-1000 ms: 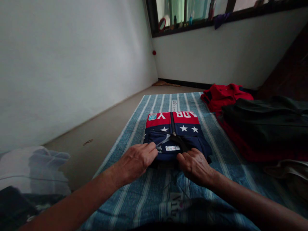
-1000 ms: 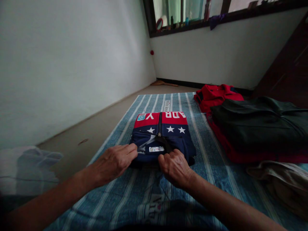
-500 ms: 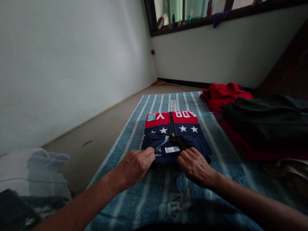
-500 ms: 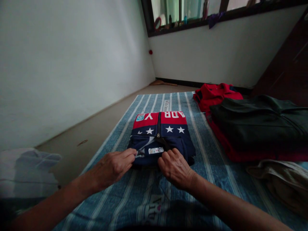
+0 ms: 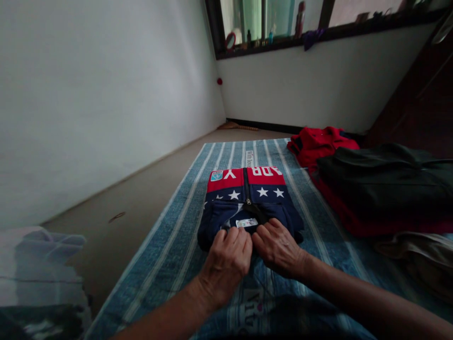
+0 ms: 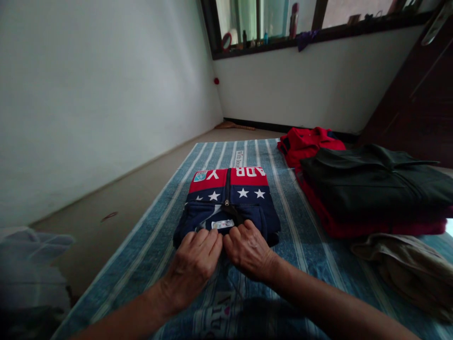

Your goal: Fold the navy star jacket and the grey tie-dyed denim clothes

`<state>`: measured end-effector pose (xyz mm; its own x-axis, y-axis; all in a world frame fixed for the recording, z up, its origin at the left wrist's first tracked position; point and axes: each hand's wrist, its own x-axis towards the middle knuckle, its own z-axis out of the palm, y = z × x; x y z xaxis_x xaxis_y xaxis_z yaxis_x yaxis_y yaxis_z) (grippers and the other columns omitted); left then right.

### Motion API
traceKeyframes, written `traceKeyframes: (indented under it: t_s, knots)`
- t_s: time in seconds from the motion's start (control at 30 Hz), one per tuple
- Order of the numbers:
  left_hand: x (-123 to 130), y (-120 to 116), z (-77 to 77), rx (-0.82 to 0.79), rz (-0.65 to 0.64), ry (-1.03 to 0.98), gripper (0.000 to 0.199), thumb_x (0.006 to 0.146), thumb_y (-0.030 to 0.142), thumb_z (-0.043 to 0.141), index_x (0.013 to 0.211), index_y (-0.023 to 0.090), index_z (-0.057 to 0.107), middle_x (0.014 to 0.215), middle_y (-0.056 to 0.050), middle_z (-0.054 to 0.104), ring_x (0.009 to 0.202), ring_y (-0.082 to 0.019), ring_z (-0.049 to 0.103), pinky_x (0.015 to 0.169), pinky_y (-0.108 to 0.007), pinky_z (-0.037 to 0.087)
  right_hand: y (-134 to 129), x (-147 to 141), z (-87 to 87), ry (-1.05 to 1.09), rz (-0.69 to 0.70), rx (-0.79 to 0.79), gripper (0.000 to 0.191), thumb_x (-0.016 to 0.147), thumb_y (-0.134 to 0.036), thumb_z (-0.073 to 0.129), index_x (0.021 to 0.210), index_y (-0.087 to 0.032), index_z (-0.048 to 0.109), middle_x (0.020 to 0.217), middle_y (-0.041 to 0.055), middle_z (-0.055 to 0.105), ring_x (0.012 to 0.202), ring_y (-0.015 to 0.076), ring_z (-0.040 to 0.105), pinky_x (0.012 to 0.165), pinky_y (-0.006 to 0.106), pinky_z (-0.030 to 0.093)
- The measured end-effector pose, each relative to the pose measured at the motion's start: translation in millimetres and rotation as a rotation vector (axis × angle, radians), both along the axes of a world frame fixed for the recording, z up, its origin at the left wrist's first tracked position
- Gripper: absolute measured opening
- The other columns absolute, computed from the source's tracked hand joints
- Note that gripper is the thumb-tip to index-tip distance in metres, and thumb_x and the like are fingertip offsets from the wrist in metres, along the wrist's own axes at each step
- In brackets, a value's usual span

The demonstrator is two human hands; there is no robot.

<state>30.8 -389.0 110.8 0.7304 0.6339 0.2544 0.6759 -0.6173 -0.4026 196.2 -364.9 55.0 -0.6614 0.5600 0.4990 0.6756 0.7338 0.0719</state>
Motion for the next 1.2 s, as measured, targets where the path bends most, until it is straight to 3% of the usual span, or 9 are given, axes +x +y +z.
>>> traceKeyframes:
  t_s: [0.27,0.4,0.5,0.63,0.7,0.77,0.87,1.03,1.2]
  knots:
    - [-11.7,18.1,-8.1,0.031,-0.066,-0.063,0.019,0.083,0.003,0.048,0.073,0.018,0.051,0.067,-0.003,0.054,0.065,-0.021,0.051,0.055,-0.033,0.039,-9.6,15.1,19.8,0.028,0.013,-0.017,0.023,0.093,-0.011,0.04,0.075,-0.019,0.052,0.068,0.0012,0.051,0.063,0.0173,0.044,0.076,0.036,0.036]
    - [-18.0,17.7,-9.6,0.059,-0.092,-0.096,0.02,0.084,0.001,0.045,0.074,0.019,0.05,0.067,-0.002,0.053,0.064,-0.021,0.051,0.056,-0.032,0.041,-23.1,42.2,23.5,0.168,0.027,-0.022,0.009,0.093,-0.018,0.05,0.097,-0.016,0.058,0.1,0.0084,0.062,0.094,0.0223,0.055,0.096,0.043,0.035]
    - [-17.3,17.6,-13.5,0.072,-0.089,-0.114,0.024,0.084,0.001,0.044,0.07,0.02,0.047,0.066,-0.002,0.052,0.063,-0.02,0.051,0.055,-0.031,0.041,-35.4,59.1,15.8,0.367,-0.138,-0.024,0.017,0.091,-0.027,0.056,0.105,-0.016,0.057,0.106,0.0109,0.063,0.099,0.0243,0.057,0.087,0.038,0.043]
    - [-14.4,19.6,-16.9,0.071,-0.083,-0.142,0.025,0.082,0.0,0.043,0.069,0.021,0.045,0.065,-0.002,0.052,0.064,-0.021,0.051,0.056,-0.032,0.042,-51.4,61.5,0.4,0.639,-0.583,-0.512,0.031,0.085,-0.048,0.061,0.093,-0.018,0.061,0.074,0.0022,0.063,0.063,0.0172,0.059,0.058,0.028,0.044]
    - [-13.4,20.4,-16.5,0.053,-0.084,-0.145,0.024,0.081,0.0,0.043,0.069,0.021,0.045,0.067,-0.003,0.053,0.064,-0.021,0.051,0.056,-0.032,0.043,-55.8,53.8,-8.0,0.727,-0.661,-0.81,0.034,0.082,-0.053,0.061,0.088,-0.019,0.062,0.064,-0.0008,0.06,0.056,0.0157,0.056,0.052,0.026,0.039]
    - [-13.0,20.6,-15.0,0.031,-0.085,-0.145,0.023,0.081,0.001,0.044,0.069,0.021,0.045,0.067,-0.003,0.053,0.065,-0.021,0.051,0.056,-0.032,0.043,-56.8,42.9,-16.5,0.838,-0.628,-0.95,0.034,0.08,-0.053,0.061,0.08,-0.019,0.062,0.059,-0.002,0.056,0.055,0.0146,0.052,0.05,0.025,0.035]
    - [-13.4,19.6,-12.6,-0.002,-0.076,-0.144,0.022,0.079,0.001,0.046,0.07,0.021,0.046,0.069,-0.003,0.053,0.065,-0.022,0.051,0.057,-0.033,0.044,-53.7,27.1,-26.7,1.13,-0.521,-0.947,0.036,0.08,-0.053,0.062,0.07,-0.018,0.06,0.058,-0.0023,0.052,0.056,0.0131,0.048,0.05,0.024,0.033]
    - [-18.8,20.0,-15.7,-0.035,-0.05,-0.141,0.023,0.076,-0.002,0.047,0.071,0.021,0.046,0.07,-0.003,0.053,0.067,-0.021,0.051,0.059,-0.033,0.045,-49.0,21.2,-32.3,1.68,-0.303,-1.084,0.034,0.073,-0.048,0.073,0.086,-0.017,0.069,0.079,0.0027,0.066,0.076,0.0183,0.06,0.068,0.028,0.048]
    - [-28.7,22.3,-25.1,-0.047,-0.075,-0.109,0.025,0.076,-0.004,0.045,0.071,0.021,0.046,0.068,-0.002,0.052,0.066,-0.021,0.051,0.056,-0.032,0.044,-48.6,27.7,-30.0,2.069,-0.139,-1.282,0.027,0.067,-0.032,0.083,0.086,-0.019,0.07,0.088,0.0028,0.07,0.084,0.0171,0.064,0.086,0.034,0.05]
